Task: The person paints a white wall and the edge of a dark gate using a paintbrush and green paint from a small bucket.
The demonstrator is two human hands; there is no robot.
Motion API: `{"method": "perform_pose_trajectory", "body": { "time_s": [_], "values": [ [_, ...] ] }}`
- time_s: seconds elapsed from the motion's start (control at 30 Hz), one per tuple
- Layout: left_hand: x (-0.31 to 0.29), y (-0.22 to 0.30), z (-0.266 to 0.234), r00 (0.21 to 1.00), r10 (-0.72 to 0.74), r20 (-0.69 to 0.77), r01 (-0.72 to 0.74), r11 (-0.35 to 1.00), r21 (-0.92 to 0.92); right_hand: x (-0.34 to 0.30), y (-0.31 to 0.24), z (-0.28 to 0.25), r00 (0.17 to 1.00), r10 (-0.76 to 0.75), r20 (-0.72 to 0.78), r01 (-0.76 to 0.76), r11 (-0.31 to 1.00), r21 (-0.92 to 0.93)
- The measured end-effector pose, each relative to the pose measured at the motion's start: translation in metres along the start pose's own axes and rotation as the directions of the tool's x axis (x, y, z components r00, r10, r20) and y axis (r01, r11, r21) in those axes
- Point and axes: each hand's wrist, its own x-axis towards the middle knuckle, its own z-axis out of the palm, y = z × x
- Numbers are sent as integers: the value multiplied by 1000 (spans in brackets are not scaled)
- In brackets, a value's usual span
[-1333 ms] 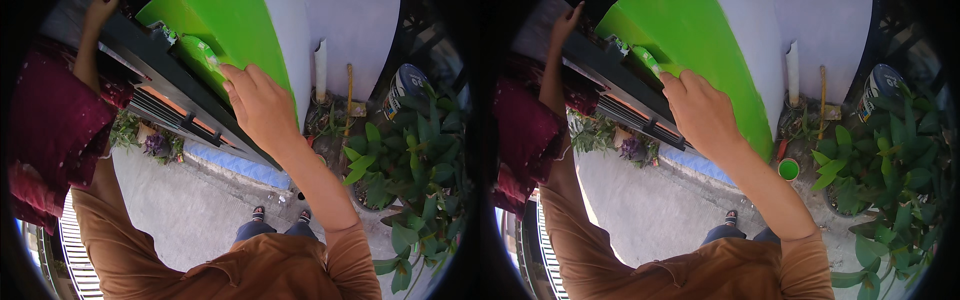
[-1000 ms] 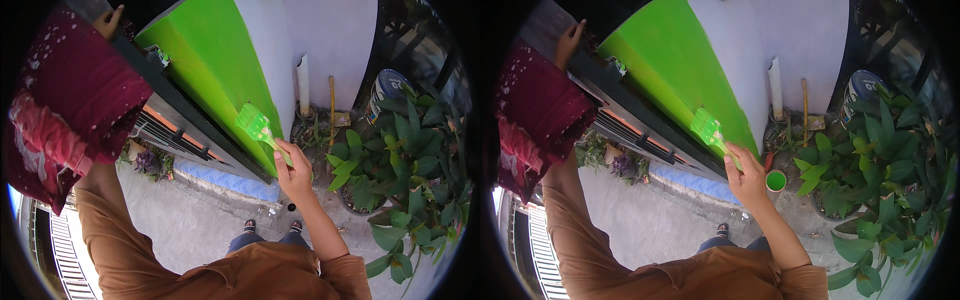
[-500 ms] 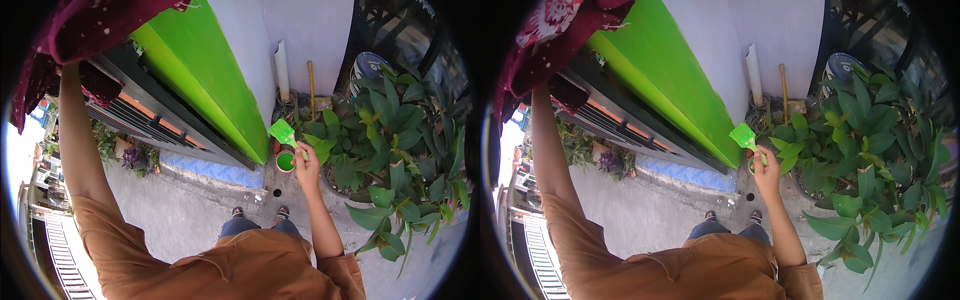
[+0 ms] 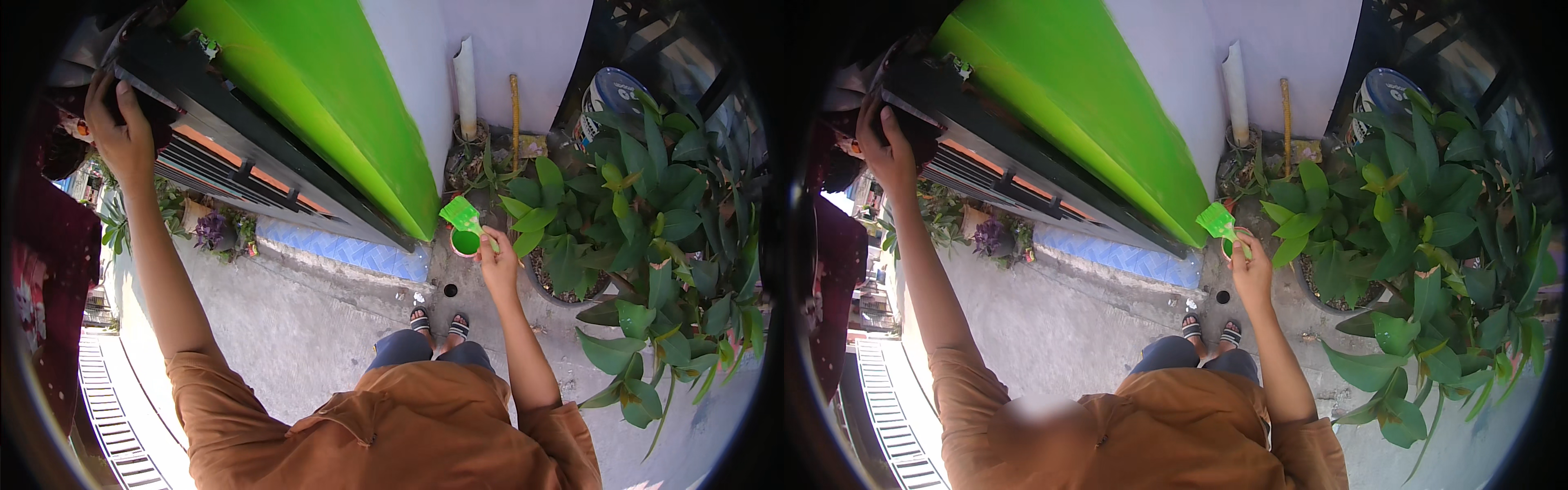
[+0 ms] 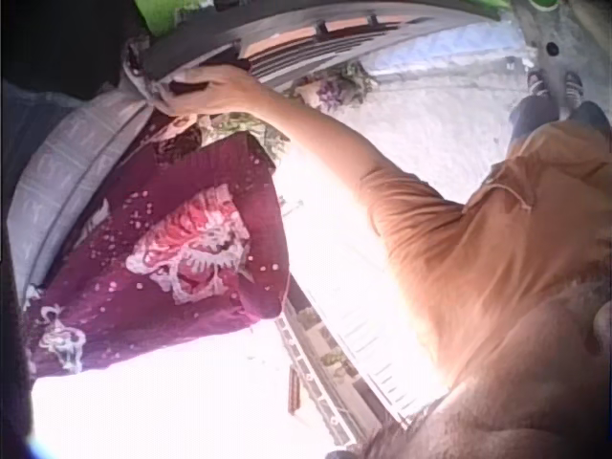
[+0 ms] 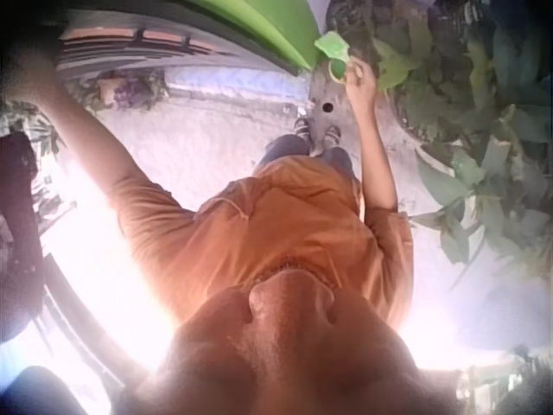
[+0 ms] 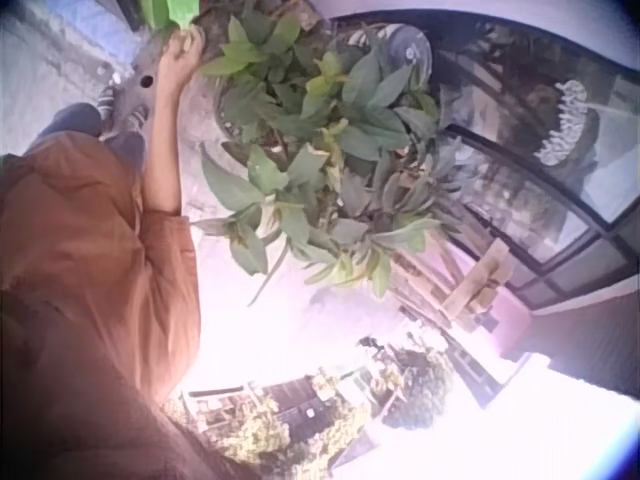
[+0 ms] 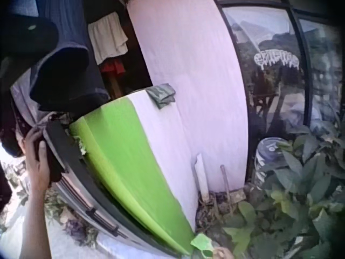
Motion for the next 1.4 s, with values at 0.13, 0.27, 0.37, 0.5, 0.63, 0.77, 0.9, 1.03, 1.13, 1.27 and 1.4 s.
{"method": "perform_pose_trajectory", "body": {
  "time_s": [0.13, 0.27, 0.37, 0.5, 0.63, 0.77, 0.9, 1.03, 1.13, 1.27, 1.4],
  "values": [
    [-93, 46, -5, 981, -196, -6, 193, 970, -147, 0, 18, -14, 997, 62, -35, -67, 983, -173],
    [-244, 97, -39, 886, -280, 370, 385, 889, -248, -8, 54, -4, 985, 168, -36, -172, 944, -282],
    [-390, 147, -67, 410, -356, 840, 757, 647, -95, -9, 117, -5, 997, 45, -68, -69, 912, -404],
    [-566, 202, -141, -283, -260, 923, 847, 384, 368, -7, 138, 10, 945, 288, -153, -325, 866, -379],
    [-644, 258, -170, -593, -140, 793, 663, 475, 579, 9, 211, 7, 944, 220, -247, -323, 774, -545],
    [-656, 308, -149, -697, -23, 717, 614, 497, 612, 35, 280, 7, 941, 202, -271, -337, 608, -718],
    [-665, 350, -131, -636, -5, 771, 618, 594, 514, 76, 358, 10, 970, 136, -204, -244, 457, -856],
    [-674, 381, -141, -535, -63, 843, 622, 646, 443, 133, 447, 11, 948, 238, -211, -286, 348, -893],
    [-670, 399, -140, -475, -157, 866, 590, 673, 446, 156, 532, -2, 954, 265, -138, -210, 269, -940],
    [-677, 406, -132, -441, -340, 831, 553, 626, 550, 183, 622, -12, 950, 312, 8, -49, 175, -983],
    [-682, 407, -130, -446, -421, 790, 511, 605, 611, 203, 678, -13, 931, 361, 62, 38, 72, -997]
  ]
}}
